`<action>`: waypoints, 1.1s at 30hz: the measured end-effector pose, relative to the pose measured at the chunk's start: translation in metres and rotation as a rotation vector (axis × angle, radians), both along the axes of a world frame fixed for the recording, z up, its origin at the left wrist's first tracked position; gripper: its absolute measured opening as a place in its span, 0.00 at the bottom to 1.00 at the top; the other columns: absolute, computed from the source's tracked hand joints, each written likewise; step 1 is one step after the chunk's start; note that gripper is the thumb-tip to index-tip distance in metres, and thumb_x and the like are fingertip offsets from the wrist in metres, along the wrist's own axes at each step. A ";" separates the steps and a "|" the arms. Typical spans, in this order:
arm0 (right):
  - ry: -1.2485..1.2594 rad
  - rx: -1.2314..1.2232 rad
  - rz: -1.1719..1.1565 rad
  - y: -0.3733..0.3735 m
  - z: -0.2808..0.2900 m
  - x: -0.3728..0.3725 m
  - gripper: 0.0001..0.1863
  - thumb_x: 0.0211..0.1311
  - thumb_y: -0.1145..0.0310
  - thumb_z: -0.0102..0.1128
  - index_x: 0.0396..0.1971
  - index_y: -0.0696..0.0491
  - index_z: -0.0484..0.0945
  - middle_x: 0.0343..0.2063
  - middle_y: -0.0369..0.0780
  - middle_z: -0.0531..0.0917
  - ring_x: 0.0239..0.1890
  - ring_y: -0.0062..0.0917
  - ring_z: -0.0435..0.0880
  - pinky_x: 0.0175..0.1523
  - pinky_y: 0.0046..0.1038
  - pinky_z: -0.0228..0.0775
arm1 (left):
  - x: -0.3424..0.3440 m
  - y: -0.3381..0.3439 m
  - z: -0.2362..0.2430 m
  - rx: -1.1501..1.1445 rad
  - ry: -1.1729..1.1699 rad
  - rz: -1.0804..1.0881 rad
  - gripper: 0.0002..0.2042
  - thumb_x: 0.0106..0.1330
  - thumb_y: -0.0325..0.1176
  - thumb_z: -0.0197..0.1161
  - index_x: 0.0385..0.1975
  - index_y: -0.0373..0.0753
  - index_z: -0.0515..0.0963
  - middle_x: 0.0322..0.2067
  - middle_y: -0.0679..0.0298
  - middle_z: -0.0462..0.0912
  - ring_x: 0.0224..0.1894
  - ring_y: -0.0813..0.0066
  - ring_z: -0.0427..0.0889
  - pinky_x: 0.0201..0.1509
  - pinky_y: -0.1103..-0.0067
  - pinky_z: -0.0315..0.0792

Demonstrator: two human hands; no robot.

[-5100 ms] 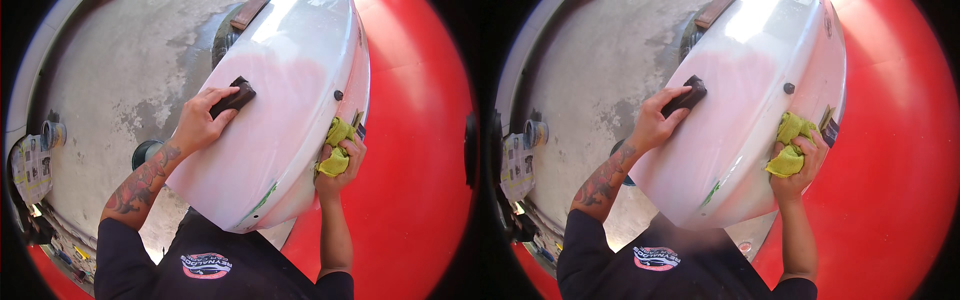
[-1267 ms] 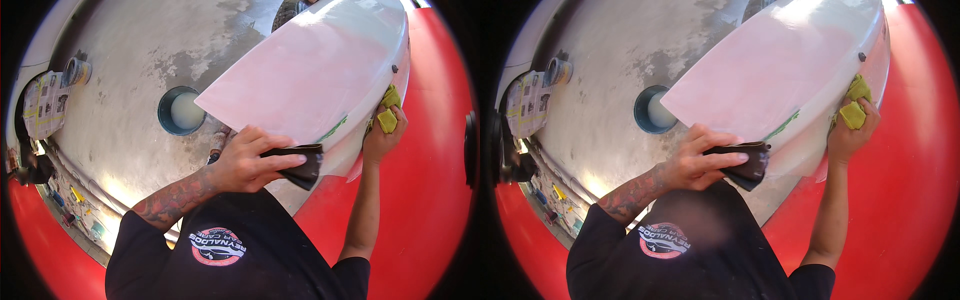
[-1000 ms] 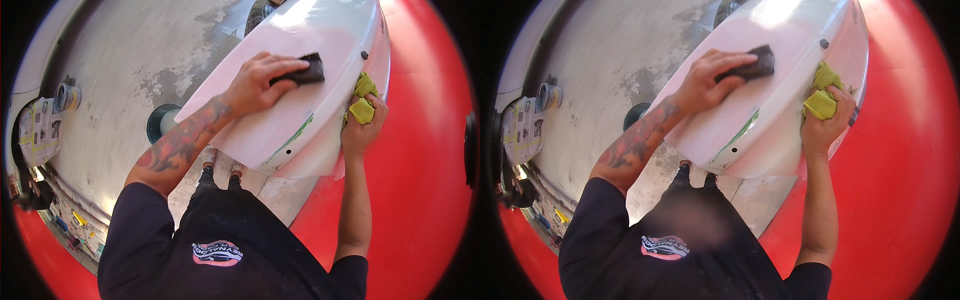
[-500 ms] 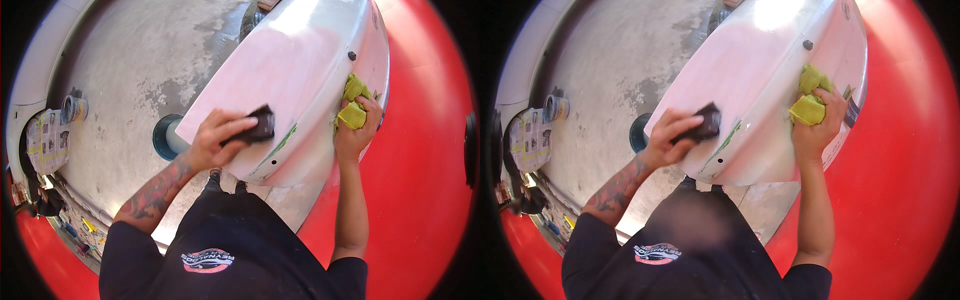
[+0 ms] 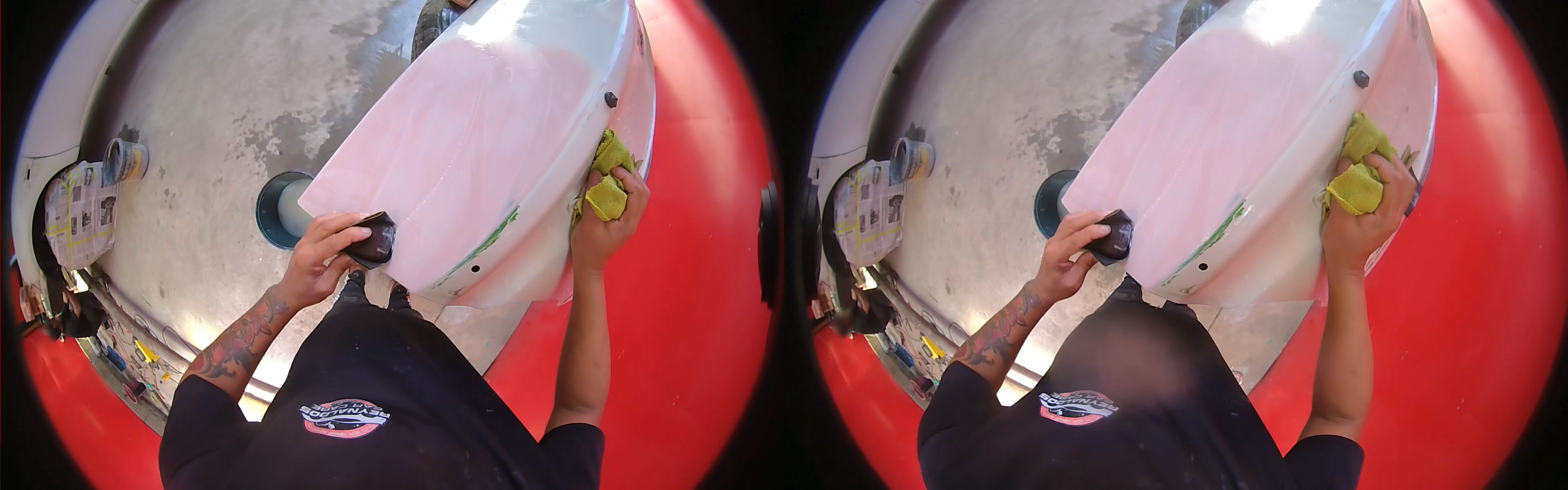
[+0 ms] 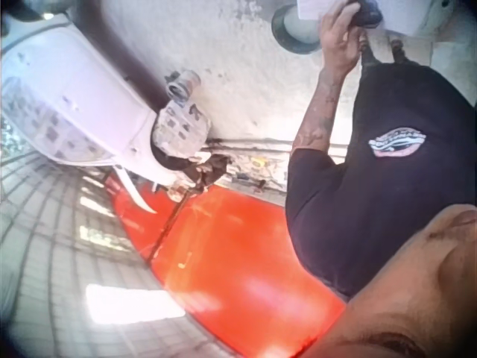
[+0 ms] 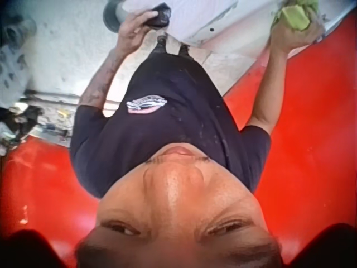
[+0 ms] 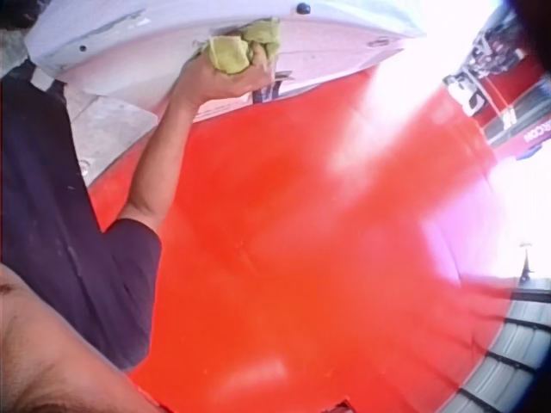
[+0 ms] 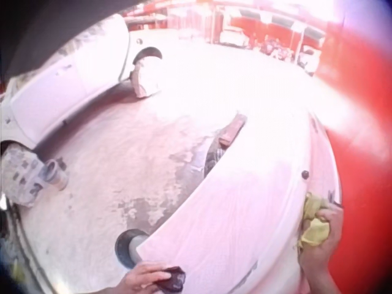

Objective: The person sands a car part using a sanding block, rubs the surface by hand, and dips and wrings a cloth in a bucket of water before sanding the car part again.

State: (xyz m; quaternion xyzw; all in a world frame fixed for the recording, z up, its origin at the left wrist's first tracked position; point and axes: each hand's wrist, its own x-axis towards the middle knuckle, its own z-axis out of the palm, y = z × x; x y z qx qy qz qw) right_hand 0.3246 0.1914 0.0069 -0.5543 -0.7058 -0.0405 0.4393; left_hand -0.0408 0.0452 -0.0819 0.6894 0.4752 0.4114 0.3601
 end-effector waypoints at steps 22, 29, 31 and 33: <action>0.049 -0.041 0.024 0.002 0.000 -0.012 0.14 0.61 0.77 0.69 0.46 0.56 0.78 0.50 0.42 0.77 0.55 0.36 0.76 0.63 0.35 0.66 | -0.005 0.167 -0.050 -0.052 -0.053 0.214 0.22 0.66 0.22 0.63 0.60 0.42 0.78 0.56 0.54 0.82 0.56 0.61 0.79 0.63 0.72 0.70; 0.061 -0.037 -0.006 0.001 0.002 0.007 0.16 0.60 0.75 0.70 0.46 0.56 0.78 0.49 0.45 0.77 0.56 0.39 0.75 0.63 0.37 0.66 | 0.006 0.057 -0.018 -0.040 0.021 0.149 0.25 0.55 0.23 0.71 0.56 0.43 0.82 0.56 0.52 0.82 0.59 0.53 0.78 0.66 0.67 0.69; 0.043 -0.031 -0.029 -0.001 0.003 0.004 0.15 0.60 0.75 0.70 0.46 0.56 0.78 0.48 0.45 0.77 0.56 0.39 0.75 0.63 0.38 0.66 | 0.001 -0.004 -0.006 -0.066 0.013 0.118 0.27 0.49 0.21 0.72 0.55 0.41 0.83 0.56 0.54 0.82 0.57 0.55 0.79 0.63 0.67 0.72; 0.040 -0.037 -0.010 -0.002 0.005 -0.001 0.16 0.59 0.75 0.70 0.46 0.56 0.78 0.48 0.46 0.77 0.56 0.40 0.75 0.63 0.39 0.65 | 0.001 0.002 -0.001 -0.069 0.015 0.094 0.26 0.50 0.21 0.72 0.54 0.41 0.83 0.56 0.55 0.82 0.55 0.56 0.79 0.61 0.66 0.72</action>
